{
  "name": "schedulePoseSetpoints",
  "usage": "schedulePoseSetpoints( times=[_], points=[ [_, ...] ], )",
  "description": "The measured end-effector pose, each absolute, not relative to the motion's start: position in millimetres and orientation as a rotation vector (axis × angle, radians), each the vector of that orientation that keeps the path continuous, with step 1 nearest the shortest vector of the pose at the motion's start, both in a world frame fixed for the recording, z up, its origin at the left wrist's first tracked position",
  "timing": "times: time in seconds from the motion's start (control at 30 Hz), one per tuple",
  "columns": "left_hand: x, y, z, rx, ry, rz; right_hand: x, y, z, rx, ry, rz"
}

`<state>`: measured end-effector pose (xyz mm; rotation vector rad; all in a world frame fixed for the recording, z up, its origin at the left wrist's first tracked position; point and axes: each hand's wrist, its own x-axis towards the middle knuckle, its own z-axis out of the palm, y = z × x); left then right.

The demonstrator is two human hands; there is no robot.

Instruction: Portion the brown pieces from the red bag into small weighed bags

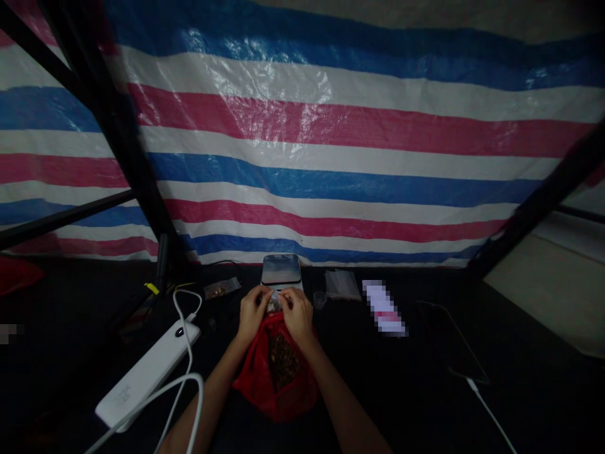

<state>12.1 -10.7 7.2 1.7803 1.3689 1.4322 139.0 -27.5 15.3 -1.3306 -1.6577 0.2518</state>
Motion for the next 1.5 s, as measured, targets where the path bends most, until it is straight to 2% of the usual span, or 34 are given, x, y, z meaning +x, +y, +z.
schedulePoseSetpoints(
  times=[0.43,0.87,1.07,1.17,1.3,1.4,1.5],
  points=[
    [13,-12,10,1.852,1.300,1.386,145,-23,11,-1.345,-1.753,0.194],
    [5,-8,6,1.717,1.295,1.375,154,-12,6,-1.482,-1.574,0.306],
    [0,-5,8,1.631,1.323,1.411,151,-16,10,-1.359,-1.637,0.338],
    [-16,-3,12,1.501,1.512,1.593,162,-17,20,-1.352,-1.577,0.257],
    [-46,-3,18,1.385,2.079,1.894,208,-17,28,-1.592,-1.335,-0.055],
    [-60,-3,18,1.423,2.351,1.909,249,-20,21,-1.877,-1.297,-0.263],
    [-65,0,13,1.420,2.430,1.837,272,-23,8,-2.155,-1.386,-0.313]
  ],
)
